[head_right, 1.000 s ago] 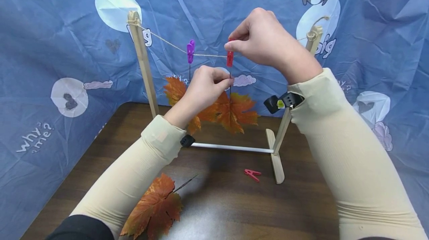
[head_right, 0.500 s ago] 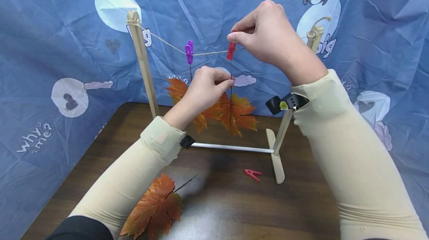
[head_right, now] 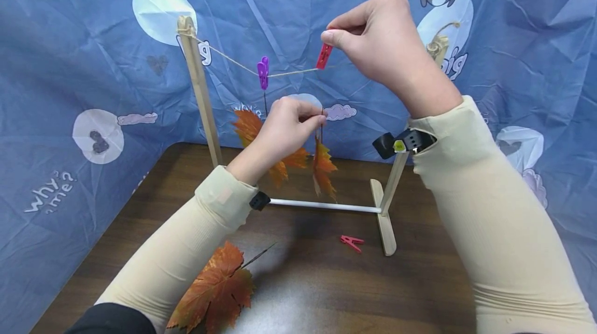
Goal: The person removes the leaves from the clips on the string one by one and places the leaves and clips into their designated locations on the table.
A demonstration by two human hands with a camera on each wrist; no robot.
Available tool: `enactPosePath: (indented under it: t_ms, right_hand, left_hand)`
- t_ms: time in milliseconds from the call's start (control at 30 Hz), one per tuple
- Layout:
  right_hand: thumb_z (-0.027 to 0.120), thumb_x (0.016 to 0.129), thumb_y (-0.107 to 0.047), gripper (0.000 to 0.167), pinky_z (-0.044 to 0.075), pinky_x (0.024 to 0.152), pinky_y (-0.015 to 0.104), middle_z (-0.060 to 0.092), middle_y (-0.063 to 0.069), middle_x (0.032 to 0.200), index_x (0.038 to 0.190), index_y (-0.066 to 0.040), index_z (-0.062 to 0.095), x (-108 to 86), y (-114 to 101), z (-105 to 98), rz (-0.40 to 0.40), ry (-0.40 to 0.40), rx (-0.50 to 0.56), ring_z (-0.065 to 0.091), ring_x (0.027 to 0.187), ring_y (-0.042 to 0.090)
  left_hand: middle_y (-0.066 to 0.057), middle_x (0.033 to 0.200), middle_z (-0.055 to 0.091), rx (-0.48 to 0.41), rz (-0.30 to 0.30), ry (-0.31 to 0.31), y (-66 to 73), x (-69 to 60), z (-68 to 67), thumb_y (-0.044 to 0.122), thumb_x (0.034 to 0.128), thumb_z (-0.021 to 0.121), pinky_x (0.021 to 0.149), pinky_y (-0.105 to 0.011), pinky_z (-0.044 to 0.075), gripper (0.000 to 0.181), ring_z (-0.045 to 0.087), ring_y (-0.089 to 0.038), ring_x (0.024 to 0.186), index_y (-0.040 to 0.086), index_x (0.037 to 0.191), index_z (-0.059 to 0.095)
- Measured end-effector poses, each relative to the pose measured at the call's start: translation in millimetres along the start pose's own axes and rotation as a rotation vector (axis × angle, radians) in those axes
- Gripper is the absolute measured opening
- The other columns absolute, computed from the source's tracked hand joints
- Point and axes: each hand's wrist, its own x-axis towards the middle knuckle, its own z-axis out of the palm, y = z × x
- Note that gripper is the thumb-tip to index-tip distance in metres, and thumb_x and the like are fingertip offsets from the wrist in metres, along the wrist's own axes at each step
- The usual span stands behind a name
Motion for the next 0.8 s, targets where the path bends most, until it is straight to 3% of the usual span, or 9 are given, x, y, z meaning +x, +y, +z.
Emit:
enactPosePath:
  t_ms: [367, 633, 800]
  right_hand:
    - [0.073, 0.095, -0.034, 0.03, 0.037, 0.056, 0.027, 0.075, 0.011, 0.104, 0.111, -0.009, 0.08, -6.4, 2, -3, 0.019, 0.002, 0.022, 0.059, 0.072, 0.015]
    - [0.075, 0.094, -0.033, 0.028, 0.04, 0.058, 0.024, 0.075, 0.011, 0.102, 0.109, -0.01, 0.081, -13.6, 3, -8, 0.006, 0.015, 0.028, 0.061, 0.074, 0.012]
    - [0.077, 0.093, -0.033, 0.028, 0.039, 0.056, 0.023, 0.075, 0.01, 0.1, 0.109, -0.011, 0.081, -19.8, 5, -10, 0.031, 0.002, 0.035, 0.06, 0.071, 0.013]
  left_hand:
    - [0.0, 0.095, 0.075, -0.013, -0.01, -0.061, 3.5, -5.2, 0.5, 0.013, 0.0993, 0.069, 0.07, -0.022, 0.049, 0.016, 0.063, -0.009, 0.079, 0.005, 0.107, 0.08]
    - [-0.003, 0.086, 0.075, -0.088, 0.107, -0.062, 1.9, -10.5, -1.6, 0.009, 0.0979, 0.07, 0.066, -0.024, 0.05, 0.012, 0.063, -0.006, 0.072, 0.003, 0.097, 0.081]
    - [0.0, 0.089, 0.075, -0.114, 0.103, -0.087, 5.0, -15.6, -2.1, 0.009, 0.0972, 0.071, 0.071, -0.021, 0.051, 0.011, 0.065, -0.005, 0.078, 0.003, 0.099, 0.08]
